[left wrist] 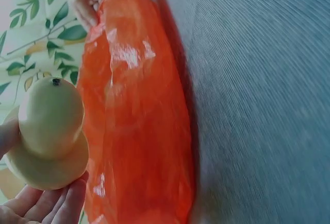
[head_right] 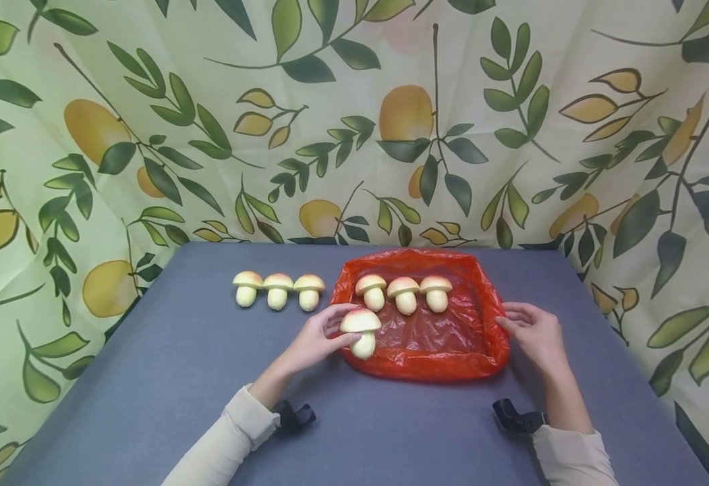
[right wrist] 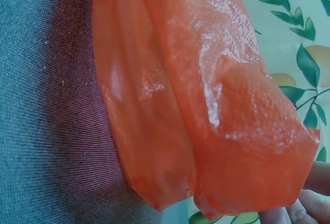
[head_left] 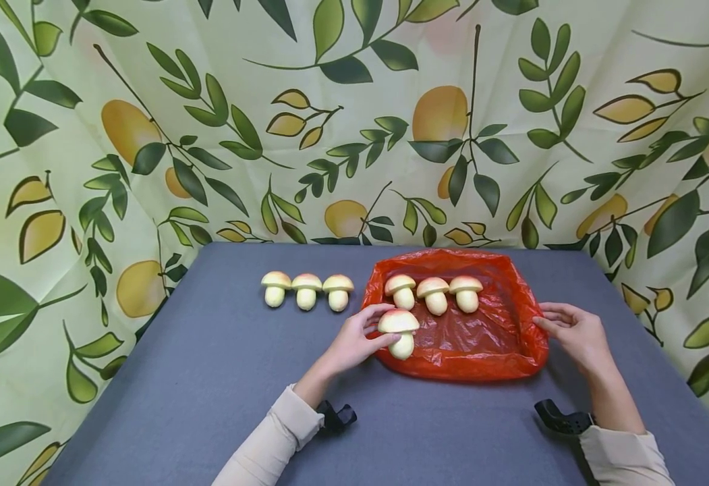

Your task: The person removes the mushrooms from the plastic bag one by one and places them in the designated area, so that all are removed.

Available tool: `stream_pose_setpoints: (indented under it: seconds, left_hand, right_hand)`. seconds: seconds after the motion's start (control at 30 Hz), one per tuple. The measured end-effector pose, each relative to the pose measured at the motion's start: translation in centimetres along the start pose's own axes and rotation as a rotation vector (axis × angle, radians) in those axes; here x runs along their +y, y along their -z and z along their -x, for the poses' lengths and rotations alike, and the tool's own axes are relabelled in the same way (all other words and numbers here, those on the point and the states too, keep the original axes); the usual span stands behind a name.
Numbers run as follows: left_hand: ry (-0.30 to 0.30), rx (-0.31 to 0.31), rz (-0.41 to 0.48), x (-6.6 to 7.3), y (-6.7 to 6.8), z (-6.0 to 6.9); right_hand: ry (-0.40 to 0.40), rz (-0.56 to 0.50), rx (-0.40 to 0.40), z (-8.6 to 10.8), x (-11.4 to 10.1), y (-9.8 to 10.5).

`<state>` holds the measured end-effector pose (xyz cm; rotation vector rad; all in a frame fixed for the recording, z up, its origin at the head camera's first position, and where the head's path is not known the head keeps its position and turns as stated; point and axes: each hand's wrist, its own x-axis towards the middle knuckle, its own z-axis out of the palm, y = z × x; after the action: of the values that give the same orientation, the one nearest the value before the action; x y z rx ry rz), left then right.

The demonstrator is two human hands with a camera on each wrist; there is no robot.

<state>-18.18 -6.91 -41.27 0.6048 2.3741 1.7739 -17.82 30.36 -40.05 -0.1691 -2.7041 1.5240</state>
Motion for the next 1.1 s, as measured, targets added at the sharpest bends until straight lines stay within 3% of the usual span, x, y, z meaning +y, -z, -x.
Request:
stream_pose_setpoints:
  seconds: [0.2,0.5,0.83,1.1]
  left_hand:
    - [0.017,0.001,-0.009,-0.2,1.2,0.5]
    - [-0.016,-0.003,-0.027,-0.8,3.3,1.1]
    - [0.017,-0.016,-0.027,-1.6,5.0,1.1]
    - [0.048,-0.023,0.035,-2.6,6.5,0.8]
  right_hand:
    - [-0.011,0.012,-0.001,0.0,-0.1,0.0]
    - [-0.021,0.03,0.001,0.0,0.0,0.0]
    - [-0.007,0.035,0.006,0.3,0.2,0.0]
    - [0.008,0.031,0.001,0.1,0.1,0.1]
